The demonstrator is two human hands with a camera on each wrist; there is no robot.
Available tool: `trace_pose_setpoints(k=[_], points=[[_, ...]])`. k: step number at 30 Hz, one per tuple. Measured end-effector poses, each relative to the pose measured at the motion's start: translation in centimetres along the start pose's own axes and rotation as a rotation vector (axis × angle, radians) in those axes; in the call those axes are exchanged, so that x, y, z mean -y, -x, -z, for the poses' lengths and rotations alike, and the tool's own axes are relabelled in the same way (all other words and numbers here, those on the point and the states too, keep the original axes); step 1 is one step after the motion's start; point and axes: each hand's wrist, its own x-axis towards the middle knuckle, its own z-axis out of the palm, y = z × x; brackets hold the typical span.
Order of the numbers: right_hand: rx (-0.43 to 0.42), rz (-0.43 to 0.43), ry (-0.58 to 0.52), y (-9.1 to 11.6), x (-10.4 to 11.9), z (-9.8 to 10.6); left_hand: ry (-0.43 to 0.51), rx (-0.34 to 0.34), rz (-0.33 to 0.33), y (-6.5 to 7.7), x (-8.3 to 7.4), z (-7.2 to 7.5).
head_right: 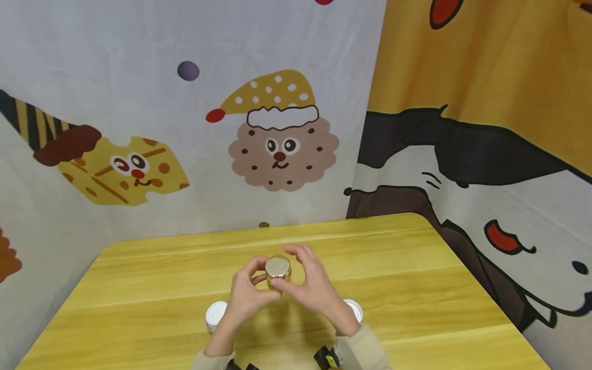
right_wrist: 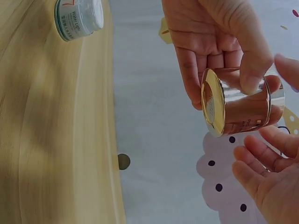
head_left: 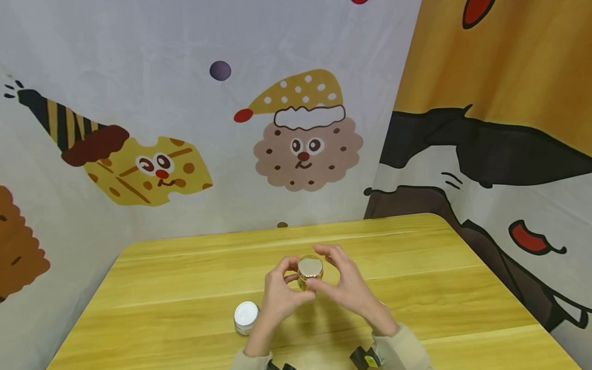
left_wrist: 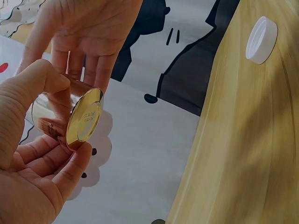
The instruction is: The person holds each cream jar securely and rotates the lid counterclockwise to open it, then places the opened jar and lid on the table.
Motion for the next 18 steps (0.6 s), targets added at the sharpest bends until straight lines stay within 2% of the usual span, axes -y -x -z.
trace_pose_setpoints(k=[2, 5, 14, 18], points=[[-0.016, -0.023, -0.022, -0.1, 0.5, 0.0, -0.013, 0.004, 0.005, 0.0, -1.0, 0.2], [-0.033, -0.011, -0.045, -0.2, 0.5, -0.1, -0.014, 0.008, 0.003, 0.1, -2.6, 0.4], [0.006, 0.084, 0.012, 0.0, -0.5, 0.1, -0.004, -0.002, 0.008, 0.1, -2.9, 0.3], [-0.007, 0.051, -0.013, 0.0, -0.4, 0.0, 0.006, 0.009, 0.015, 0.1, -2.8, 0.3]])
